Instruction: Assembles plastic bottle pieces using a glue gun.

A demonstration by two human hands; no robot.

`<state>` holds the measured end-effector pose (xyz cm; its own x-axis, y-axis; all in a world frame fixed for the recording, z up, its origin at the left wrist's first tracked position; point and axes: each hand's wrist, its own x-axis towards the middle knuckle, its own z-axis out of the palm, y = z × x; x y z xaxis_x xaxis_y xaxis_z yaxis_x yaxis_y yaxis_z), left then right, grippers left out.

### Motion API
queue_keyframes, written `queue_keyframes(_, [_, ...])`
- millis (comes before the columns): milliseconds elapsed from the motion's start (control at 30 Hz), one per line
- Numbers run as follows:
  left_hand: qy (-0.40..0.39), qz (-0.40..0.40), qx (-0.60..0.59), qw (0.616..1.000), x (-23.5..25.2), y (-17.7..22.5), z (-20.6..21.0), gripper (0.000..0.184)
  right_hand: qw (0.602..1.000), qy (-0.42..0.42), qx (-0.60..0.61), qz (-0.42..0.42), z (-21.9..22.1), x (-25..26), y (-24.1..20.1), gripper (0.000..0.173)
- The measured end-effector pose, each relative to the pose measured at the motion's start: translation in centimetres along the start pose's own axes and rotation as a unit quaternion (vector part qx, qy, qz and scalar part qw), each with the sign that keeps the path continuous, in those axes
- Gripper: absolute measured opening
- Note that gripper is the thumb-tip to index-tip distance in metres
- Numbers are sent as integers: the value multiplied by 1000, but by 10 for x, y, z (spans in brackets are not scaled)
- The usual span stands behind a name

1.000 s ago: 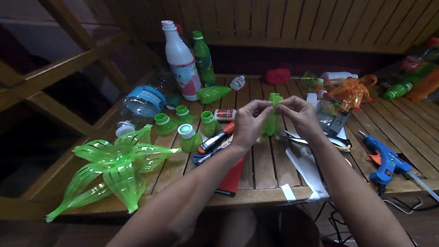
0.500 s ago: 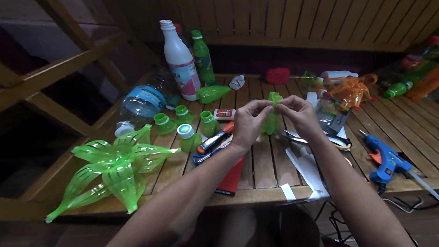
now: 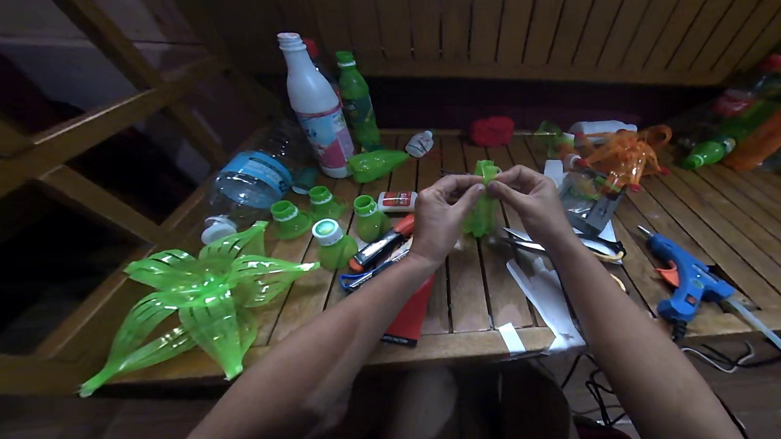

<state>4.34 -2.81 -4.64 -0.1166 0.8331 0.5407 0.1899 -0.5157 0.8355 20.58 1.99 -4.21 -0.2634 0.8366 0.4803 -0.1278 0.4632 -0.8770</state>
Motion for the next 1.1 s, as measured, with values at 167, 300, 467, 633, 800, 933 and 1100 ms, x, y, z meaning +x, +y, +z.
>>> queue_keyframes(167, [4,-10,-1,1000,1,1,1,13,1000,2,-7,0,1,0,0,7])
queue_keyframes(300, [4,-21,10,1000,1,4,2,12,1000,-1,-9,3,1,0,-1,7])
queue_keyframes(467, [-5,-38,9,999,1,6,3,11,1000,-5,-5,-3,1,0,-1,7])
queue_keyframes(633, [-13,-43,-4,999,2,8,1,10,1000,-17,-4,3,1,-1,-2,8])
queue_keyframes(800, [-13,-40,-18,999,2,7,2,9,1000,-27,-1,6,2,-1,-3,19])
queue_keyframes(933, [-18,-29,-23,999,2,7,3,9,999,-26,28,7,2,0,-2,22])
queue_keyframes(1100, [-32,-24,-23,999,1,9,2,9,998,-22,52,24,5,-3,-5,14])
